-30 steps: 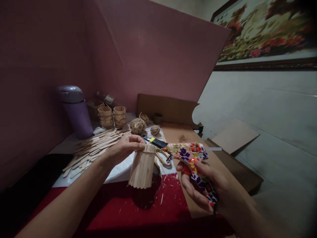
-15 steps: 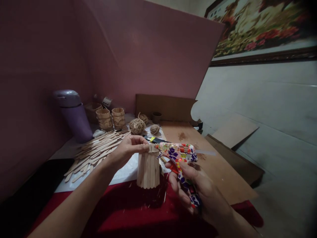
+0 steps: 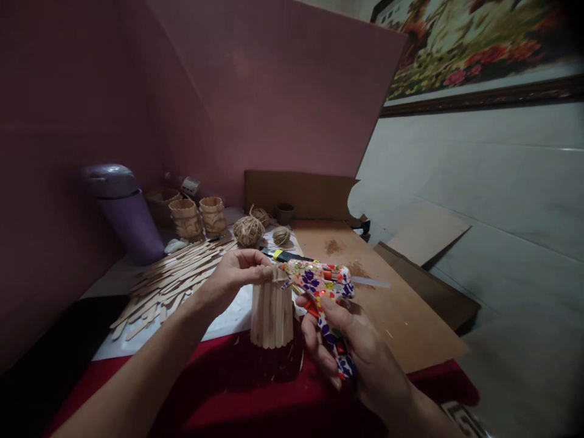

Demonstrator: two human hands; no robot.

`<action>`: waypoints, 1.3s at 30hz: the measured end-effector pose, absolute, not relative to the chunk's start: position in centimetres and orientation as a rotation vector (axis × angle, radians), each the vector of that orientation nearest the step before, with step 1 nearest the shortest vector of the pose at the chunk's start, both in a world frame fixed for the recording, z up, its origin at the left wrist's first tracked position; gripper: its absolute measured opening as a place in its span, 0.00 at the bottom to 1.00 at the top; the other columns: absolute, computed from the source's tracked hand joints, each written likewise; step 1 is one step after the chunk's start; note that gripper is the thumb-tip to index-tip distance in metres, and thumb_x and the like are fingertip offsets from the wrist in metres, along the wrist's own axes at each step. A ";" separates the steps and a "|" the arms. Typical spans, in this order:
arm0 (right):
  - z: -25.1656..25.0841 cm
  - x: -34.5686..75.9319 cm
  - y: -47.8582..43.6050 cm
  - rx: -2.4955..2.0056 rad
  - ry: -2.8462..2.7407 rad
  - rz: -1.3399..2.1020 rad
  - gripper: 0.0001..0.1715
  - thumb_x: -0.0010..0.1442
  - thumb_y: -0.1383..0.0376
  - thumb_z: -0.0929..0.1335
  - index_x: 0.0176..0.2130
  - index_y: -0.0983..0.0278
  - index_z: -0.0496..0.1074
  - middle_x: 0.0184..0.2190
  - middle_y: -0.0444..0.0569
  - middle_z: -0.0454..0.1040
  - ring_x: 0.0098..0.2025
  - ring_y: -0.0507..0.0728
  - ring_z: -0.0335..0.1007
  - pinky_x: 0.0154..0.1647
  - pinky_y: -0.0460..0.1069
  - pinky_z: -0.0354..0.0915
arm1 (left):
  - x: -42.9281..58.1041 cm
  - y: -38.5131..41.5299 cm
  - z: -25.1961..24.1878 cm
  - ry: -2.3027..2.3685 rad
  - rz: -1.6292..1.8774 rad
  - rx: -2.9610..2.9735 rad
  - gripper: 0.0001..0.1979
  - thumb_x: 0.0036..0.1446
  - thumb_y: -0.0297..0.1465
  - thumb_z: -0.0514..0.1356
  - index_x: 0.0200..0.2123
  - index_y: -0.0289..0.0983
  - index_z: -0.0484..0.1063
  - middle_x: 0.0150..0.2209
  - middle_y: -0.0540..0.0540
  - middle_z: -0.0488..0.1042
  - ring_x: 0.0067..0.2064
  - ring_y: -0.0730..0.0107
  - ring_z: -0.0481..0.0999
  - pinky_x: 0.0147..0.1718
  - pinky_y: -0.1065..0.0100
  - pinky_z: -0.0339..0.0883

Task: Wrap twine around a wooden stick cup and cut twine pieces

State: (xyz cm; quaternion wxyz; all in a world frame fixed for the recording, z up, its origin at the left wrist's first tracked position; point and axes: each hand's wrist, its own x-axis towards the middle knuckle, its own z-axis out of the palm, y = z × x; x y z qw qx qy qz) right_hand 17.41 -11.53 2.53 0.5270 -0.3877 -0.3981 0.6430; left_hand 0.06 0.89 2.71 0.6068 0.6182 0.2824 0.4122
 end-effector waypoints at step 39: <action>2.8 17.1 -11.7 -0.954 -0.921 1.539 0.24 0.57 0.51 0.65 0.44 0.67 0.67 0.20 0.42 0.68 0.13 0.44 0.52 0.08 0.38 0.54 | -0.1 1.3 2.2 0.588 0.886 1.421 0.08 0.44 0.32 0.67 0.24 0.34 0.74 0.25 0.48 0.71 0.29 0.73 0.66 0.32 0.69 0.56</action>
